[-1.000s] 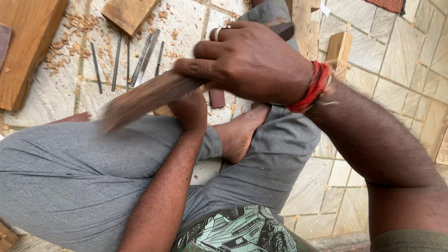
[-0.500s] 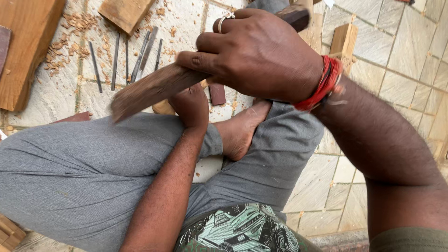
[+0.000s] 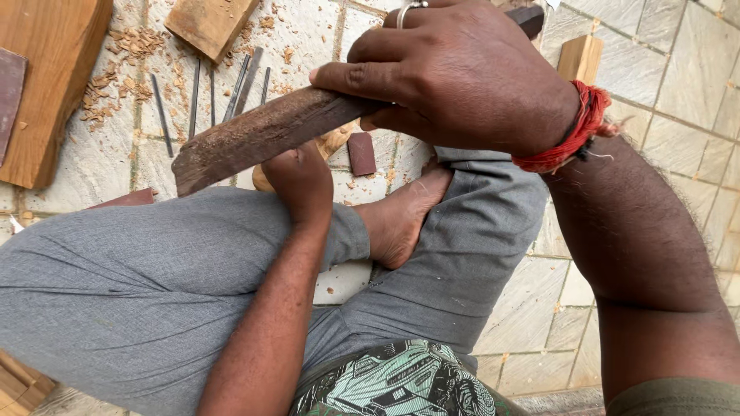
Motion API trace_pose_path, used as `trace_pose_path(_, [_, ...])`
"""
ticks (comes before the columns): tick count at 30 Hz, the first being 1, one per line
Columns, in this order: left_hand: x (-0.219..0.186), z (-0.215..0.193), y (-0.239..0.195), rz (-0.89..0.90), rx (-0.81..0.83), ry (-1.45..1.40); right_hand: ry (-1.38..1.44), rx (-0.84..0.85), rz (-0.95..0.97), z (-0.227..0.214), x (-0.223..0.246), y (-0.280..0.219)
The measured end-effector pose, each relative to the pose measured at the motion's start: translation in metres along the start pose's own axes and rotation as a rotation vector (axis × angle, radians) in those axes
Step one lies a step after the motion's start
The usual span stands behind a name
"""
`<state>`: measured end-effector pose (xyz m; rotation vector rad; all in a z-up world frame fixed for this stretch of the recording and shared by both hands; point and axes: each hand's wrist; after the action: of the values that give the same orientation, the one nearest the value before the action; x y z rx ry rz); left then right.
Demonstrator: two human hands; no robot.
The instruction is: The person is carving a small wooden figurine using a chisel and a wooden mallet. They repeatedly strike the chisel to shape the wood, occasionally pausing to inspect the work and remove wood shavings.
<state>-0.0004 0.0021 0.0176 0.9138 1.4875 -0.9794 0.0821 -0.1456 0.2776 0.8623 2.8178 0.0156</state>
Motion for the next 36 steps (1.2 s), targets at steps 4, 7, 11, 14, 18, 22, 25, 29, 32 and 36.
trace_pose_path(4, [0.002, -0.001, 0.009, 0.049, 0.021, -0.033, 0.067, 0.045, 0.032, 0.006, 0.001, 0.012])
trace_pose_path(7, [0.000, -0.002, 0.013, 0.106, 0.050, 0.004, -0.018, 0.046, -0.020, 0.011, 0.004, 0.023])
trace_pose_path(11, [-0.010, -0.008, 0.016, -0.006, 0.096, 0.008, -0.273, 0.091, -0.051, 0.014, 0.006, 0.033])
trace_pose_path(14, [-0.016, -0.011, 0.017, -0.216, 0.066, -0.165, -0.054, 0.067, -0.001, 0.011, 0.004, 0.036])
trace_pose_path(18, [-0.020, -0.010, 0.016, -0.071, 0.012, 0.007, 0.018, 0.032, -0.030, 0.009, 0.005, 0.042])
trace_pose_path(22, [-0.015, -0.008, 0.010, -0.073, 0.039, -0.109, -0.078, 0.078, -0.070, 0.022, 0.013, 0.048])
trace_pose_path(25, [-0.011, -0.009, 0.008, -0.097, 0.077, -0.037, -0.180, 0.141, -0.084, 0.027, 0.016, 0.045])
trace_pose_path(29, [-0.012, -0.006, 0.007, -0.047, 0.026, -0.149, -0.121, 0.081, -0.068, 0.024, 0.016, 0.045])
trace_pose_path(32, [-0.013, -0.003, 0.004, 0.001, -0.001, -0.187, -0.043, 0.043, -0.056, 0.019, 0.016, 0.048])
trace_pose_path(36, [-0.006, -0.001, 0.003, 0.023, 0.009, -0.152, -0.035, 0.022, -0.085, 0.016, 0.017, 0.046])
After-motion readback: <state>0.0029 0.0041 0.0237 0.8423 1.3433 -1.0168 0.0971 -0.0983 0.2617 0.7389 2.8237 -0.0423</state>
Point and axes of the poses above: each hand's wrist, its own y-axis towards the middle knuckle, its own z-axis out of the palm, x = y × z, and after that the axes turned 10 degrees about -y, right-handed
